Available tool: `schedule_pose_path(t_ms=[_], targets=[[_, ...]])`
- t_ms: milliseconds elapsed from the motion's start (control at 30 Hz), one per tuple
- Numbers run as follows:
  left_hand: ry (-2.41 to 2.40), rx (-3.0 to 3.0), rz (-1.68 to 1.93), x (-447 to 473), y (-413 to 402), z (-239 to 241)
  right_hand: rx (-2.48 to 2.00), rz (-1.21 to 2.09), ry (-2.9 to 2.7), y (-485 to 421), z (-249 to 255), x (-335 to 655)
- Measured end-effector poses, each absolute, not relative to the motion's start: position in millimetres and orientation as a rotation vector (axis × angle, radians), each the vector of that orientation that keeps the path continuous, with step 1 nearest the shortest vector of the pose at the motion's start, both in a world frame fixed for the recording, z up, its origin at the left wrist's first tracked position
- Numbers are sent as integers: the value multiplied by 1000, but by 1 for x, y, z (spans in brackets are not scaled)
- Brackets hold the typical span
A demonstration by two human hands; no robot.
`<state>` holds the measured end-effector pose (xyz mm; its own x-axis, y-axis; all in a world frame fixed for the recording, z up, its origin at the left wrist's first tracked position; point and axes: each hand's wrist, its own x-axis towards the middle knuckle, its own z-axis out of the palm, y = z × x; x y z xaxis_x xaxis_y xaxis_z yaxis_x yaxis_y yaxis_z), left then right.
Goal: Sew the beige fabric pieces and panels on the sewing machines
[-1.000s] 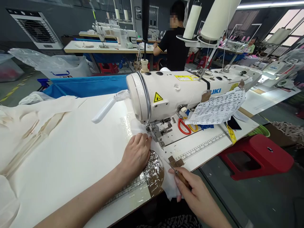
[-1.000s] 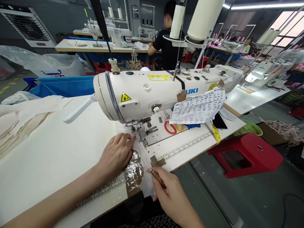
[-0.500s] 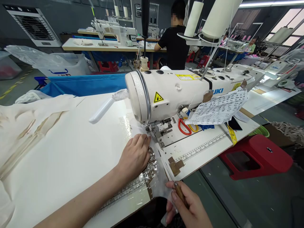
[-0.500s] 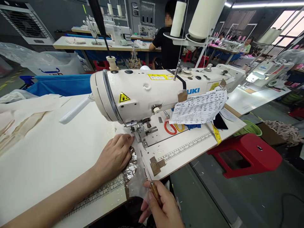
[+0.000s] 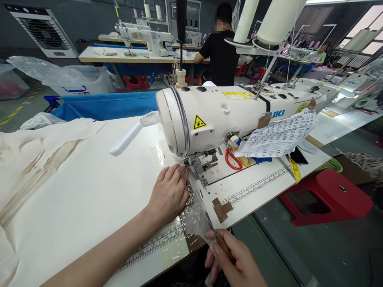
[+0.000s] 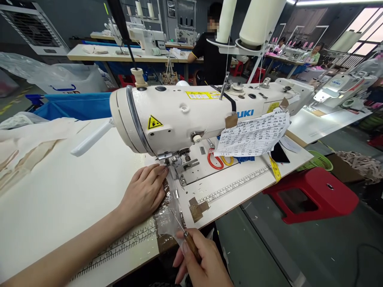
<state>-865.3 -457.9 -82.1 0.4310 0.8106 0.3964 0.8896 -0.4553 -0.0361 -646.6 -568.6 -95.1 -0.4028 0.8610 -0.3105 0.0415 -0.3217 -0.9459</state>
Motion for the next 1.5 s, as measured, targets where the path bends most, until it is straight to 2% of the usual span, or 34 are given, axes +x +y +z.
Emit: schedule_pose_path(t_ms=[500,933,1000,1167,1300,1400,1500], targets=[[-1395,-2501,-480,-860,-467,-81,-1186,1747,-1313,-550,-83,-657],[-1435,-2542,-548,-864,-458,-85,-1097,1611,-1608,-543,-64,-654],[-1430,-2552,-568,-866,-454,-86,-1074,1518,-1695,-546,-56,-651],[-1349,-2547,-470,-872,-440,-83,-895,962,-1985,-538,-26,-653],[-1267,-2482,-399,-872,-430,-81,-794,939,-2023,-531,-10,-655],[-1221,-2438,-621,-875,-426,-86,-807,970,-2152,-530,-15,-651],[-1306,-2484,-864,-882,-422,-91,-931,865,-2262,-526,-34,-647]])
